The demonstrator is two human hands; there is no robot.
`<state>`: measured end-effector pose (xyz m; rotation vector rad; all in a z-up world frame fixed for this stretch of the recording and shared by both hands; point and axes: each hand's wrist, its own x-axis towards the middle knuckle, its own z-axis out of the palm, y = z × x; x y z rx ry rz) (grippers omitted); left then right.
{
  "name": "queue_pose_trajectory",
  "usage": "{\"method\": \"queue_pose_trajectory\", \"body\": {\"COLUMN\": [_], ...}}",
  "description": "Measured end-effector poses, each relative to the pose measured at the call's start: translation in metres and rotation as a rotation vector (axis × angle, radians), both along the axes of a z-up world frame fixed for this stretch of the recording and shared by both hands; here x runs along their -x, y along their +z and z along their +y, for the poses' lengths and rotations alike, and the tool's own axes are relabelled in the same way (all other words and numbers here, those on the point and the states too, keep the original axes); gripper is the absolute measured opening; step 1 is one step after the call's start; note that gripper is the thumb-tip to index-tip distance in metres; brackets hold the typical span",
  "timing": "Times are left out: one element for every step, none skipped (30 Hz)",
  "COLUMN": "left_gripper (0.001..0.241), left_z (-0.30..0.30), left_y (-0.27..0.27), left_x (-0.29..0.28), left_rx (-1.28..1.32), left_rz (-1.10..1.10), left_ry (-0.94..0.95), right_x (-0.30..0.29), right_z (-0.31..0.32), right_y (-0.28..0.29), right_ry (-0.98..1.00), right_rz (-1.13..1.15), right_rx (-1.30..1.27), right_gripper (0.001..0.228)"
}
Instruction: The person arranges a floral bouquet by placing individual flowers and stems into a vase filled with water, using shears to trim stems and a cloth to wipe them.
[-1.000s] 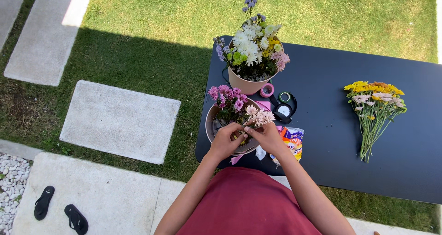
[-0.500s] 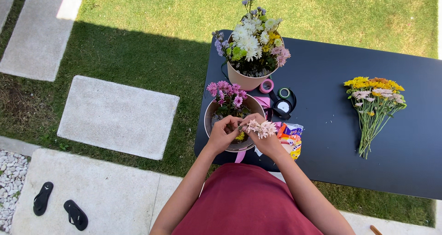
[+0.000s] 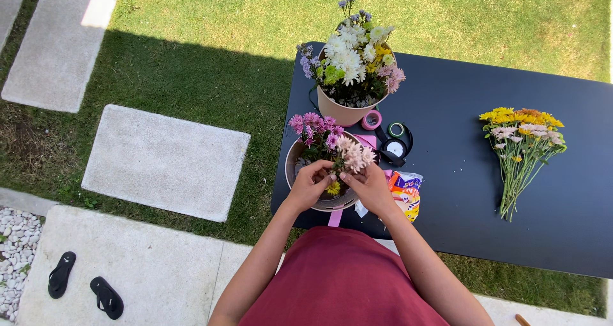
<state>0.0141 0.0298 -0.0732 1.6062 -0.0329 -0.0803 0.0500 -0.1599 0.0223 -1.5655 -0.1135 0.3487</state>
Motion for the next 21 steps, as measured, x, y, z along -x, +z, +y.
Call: {"method": "queue_pose_trajectory", "body": {"left_gripper": [0.021, 0.016, 0.016, 0.01, 0.007, 0.007, 0.007, 0.008, 0.008, 0.011, 0.016, 0.016, 0.012, 0.015, 0.015, 0.014, 0.015, 0.015, 0.017, 0.02, 0.02], "left_z": [-0.002, -0.004, -0.004, -0.005, -0.006, -0.005, -0.004, -0.003, -0.001, 0.001, 0.003, 0.003, 0.003, 0.003, 0.001, -0.001, -0.003, -0.003, -0.002, -0.001, 0.0], "left_y": [0.005, 0.011, 0.01, 0.009, 0.008, 0.002, -0.003, -0.009, -0.014, -0.019, -0.024, -0.012, 0.0, 0.011, 0.017, 0.023, 0.028, 0.026, 0.025, 0.024, 0.033], "left_x": [0.0, -0.001, -0.001, -0.002, -0.002, -0.002, 0.0, 0.001, 0.0, 0.0, -0.002, -0.004, -0.005, -0.006, -0.006, -0.005, -0.004, -0.004, -0.006, -0.007, -0.008], "left_rx": [0.052, 0.104, 0.103, 0.104, 0.106, 0.104, 0.116, 0.127, 0.125, 0.135, 0.144, 0.144, 0.115, 0.086, 0.085, 0.106, 0.128, 0.128, 0.14, 0.151, 0.15], "left_rz": [0.034, 0.069, 0.067, 0.084, 0.104, 0.105, 0.108, 0.111, 0.113, 0.095, 0.075, 0.074, 0.092, 0.109, 0.11, 0.108, 0.107, 0.108, 0.082, 0.056, 0.056], "left_ry": [0.016, 0.032, 0.028, 0.042, 0.058, 0.056, 0.068, 0.079, 0.078, 0.091, 0.103, 0.101, 0.116, 0.131, 0.13, 0.135, 0.139, 0.138, 0.112, 0.086, 0.086], "right_x": [-0.001, -0.002, -0.003, -0.004, -0.005, -0.005, -0.004, -0.003, -0.004, -0.004, -0.005, -0.004, -0.004, -0.003, -0.004, -0.005, -0.005, -0.004, -0.005, -0.005, -0.008], "right_z": [-0.004, -0.008, -0.008, -0.007, -0.006, -0.007, -0.007, -0.006, -0.007, -0.007, -0.008, -0.009, -0.009, -0.01, -0.009, -0.009, -0.009, -0.009, -0.008, -0.008, -0.007], "right_y": [-0.012, -0.023, -0.021, -0.02, -0.019, -0.021, -0.024, -0.027, -0.032, -0.038, -0.043, -0.044, -0.044, -0.045, -0.045, -0.045, -0.045, -0.046, -0.046, -0.046, -0.044], "right_ry": [0.041, 0.083, 0.079, 0.083, 0.089, 0.087, 0.091, 0.096, 0.095, 0.1, 0.104, 0.102, 0.112, 0.123, 0.122, 0.142, 0.161, 0.16, 0.152, 0.143, 0.142], "right_rz": [-0.008, -0.017, -0.019, -0.026, -0.03, -0.03, 0.008, 0.045, 0.046, 0.039, 0.03, 0.03, 0.029, 0.028, 0.028, -0.003, -0.033, -0.031, -0.016, -0.001, 0.0], "right_rx": [0.046, 0.093, 0.092, 0.106, 0.12, 0.119, 0.12, 0.12, 0.119, 0.113, 0.107, 0.106, 0.097, 0.087, 0.087, 0.101, 0.115, 0.115, 0.119, 0.122, 0.121], "right_gripper": [0.027, 0.029, 0.029, 0.028, 0.027, 0.027, 0.025, 0.023, 0.023, 0.023, 0.023, 0.023, 0.029, 0.035, 0.035, 0.031, 0.028, 0.028, 0.029, 0.03, 0.03]}}
